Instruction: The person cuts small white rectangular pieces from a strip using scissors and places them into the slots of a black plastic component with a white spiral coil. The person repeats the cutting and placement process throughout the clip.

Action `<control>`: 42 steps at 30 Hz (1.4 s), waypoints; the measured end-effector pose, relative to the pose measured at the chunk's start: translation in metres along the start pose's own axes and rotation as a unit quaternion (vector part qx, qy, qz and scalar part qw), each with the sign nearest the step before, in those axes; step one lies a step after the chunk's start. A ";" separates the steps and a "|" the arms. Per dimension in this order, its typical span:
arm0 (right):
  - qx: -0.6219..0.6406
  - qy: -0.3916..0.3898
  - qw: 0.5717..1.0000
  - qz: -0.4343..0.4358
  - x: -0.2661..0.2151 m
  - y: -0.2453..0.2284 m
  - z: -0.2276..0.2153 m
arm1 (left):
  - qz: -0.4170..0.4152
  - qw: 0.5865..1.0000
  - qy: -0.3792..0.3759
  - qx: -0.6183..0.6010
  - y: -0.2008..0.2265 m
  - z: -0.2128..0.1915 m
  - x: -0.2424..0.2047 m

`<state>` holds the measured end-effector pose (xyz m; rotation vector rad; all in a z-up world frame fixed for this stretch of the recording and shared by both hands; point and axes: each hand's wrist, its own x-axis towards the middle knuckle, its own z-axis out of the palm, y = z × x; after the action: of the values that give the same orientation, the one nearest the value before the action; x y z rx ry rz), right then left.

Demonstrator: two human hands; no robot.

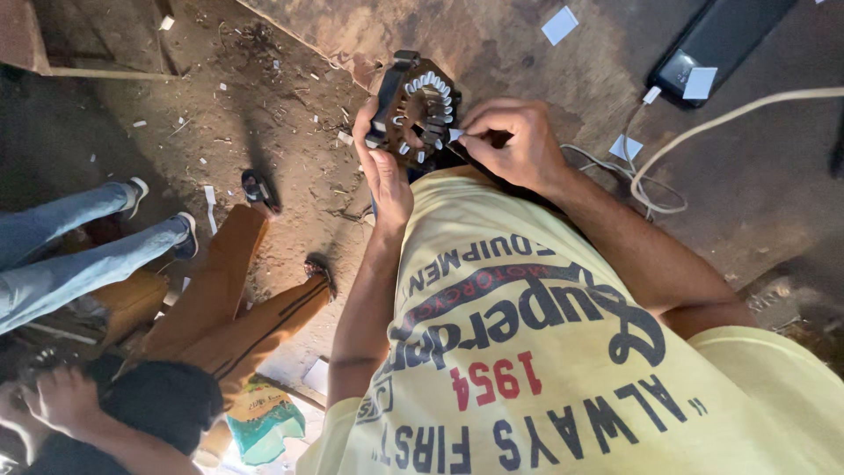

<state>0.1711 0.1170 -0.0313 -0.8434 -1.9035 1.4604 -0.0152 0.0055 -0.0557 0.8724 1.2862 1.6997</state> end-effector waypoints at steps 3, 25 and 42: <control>-0.016 0.002 0.999 -0.040 0.003 0.005 0.001 | 0.009 1.000 0.003 0.023 -0.004 0.002 -0.003; -0.055 0.075 0.996 0.017 -0.012 0.013 0.018 | 0.015 0.991 -0.035 0.131 0.007 0.011 -0.012; -0.089 0.006 0.996 0.005 0.008 -0.015 0.007 | 0.029 0.979 -0.093 0.179 0.023 0.010 -0.006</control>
<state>0.1581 0.1161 -0.0174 -0.9417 -2.0448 1.3033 -0.0085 0.0011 -0.0314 1.2589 1.4714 1.4102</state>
